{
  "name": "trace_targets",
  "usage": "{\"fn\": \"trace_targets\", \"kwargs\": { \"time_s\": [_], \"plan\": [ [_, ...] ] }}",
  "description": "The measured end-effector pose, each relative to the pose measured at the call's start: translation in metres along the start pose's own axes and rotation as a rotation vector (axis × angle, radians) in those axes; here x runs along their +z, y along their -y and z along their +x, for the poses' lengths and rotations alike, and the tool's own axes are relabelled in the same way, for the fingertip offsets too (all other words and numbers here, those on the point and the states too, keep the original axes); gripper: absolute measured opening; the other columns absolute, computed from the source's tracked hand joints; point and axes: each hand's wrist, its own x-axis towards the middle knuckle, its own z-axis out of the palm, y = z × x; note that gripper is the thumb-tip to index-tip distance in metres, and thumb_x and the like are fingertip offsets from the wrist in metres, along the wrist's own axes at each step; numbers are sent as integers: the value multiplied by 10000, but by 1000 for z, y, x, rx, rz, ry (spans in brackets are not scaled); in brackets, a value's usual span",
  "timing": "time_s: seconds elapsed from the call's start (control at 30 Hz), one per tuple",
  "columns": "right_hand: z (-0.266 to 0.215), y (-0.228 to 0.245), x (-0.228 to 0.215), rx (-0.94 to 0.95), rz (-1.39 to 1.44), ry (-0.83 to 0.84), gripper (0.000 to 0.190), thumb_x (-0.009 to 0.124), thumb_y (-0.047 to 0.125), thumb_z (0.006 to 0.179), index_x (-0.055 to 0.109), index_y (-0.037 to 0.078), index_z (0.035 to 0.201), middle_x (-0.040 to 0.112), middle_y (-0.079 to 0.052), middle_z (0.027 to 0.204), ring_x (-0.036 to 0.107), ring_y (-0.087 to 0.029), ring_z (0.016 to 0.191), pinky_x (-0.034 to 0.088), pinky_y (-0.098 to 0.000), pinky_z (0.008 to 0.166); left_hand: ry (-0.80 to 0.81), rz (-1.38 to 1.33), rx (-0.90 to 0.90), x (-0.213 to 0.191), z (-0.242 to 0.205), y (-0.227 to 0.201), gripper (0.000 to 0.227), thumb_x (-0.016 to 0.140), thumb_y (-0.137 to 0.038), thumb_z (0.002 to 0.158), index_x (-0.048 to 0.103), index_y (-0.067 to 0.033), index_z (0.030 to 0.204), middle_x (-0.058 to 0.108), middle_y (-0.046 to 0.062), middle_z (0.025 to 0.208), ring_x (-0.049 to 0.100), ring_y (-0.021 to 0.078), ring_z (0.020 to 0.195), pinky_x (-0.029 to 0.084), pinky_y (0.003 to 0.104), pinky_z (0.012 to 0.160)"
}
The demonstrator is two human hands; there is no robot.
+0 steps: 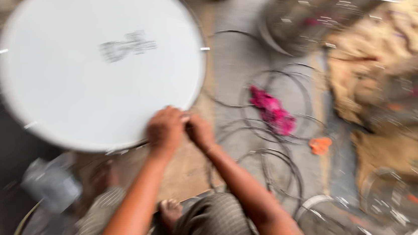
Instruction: The person is assembling a drum by tightening the tension rods around the drumhead using a wrench. They systematically move around the drum, securing each rod to ensure the head is properly fastened.
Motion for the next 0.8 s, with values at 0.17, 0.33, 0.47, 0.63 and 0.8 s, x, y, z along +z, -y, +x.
{"fn": "trace_targets", "kwargs": {
  "time_s": [0.17,0.33,0.47,0.63,0.8],
  "plan": [
    [-6,10,0,196,-29,14,346,798,239,775,592,28,956,628,-199,915,618,-404,838,514,-481,701,53,53,39,0,-2,10,95,729,-103,841,664,-107,909,639,90,899,642,325,868,511,460,768],
    [-4,12,-1,88,-184,101,264,717,332,969,615,92,1013,637,-151,951,645,-366,920,530,-470,802,97,57,15,-11,-3,5,127,764,-199,888,710,-153,994,668,49,993,650,305,925,520,438,817],
    [-10,36,-12,58,-84,-10,343,721,339,875,600,60,1033,619,-163,934,635,-365,899,528,-471,777,130,100,-45,-17,-3,-3,119,769,-222,930,716,-151,1009,675,31,1005,658,287,927,516,426,804],
    [3,23,-10,77,-148,101,286,692,317,942,586,52,937,632,-173,900,636,-382,898,515,-489,790,98,73,-14,-14,-2,-1,123,776,-210,904,698,-131,955,659,59,970,642,313,918,508,444,808],
    [-2,6,-2,38,-137,147,201,632,268,981,616,68,995,649,-187,942,631,-411,931,502,-503,823,76,23,32,-9,-1,3,115,769,-147,849,683,-112,917,652,79,917,641,322,879,507,456,777]
  ]
}}
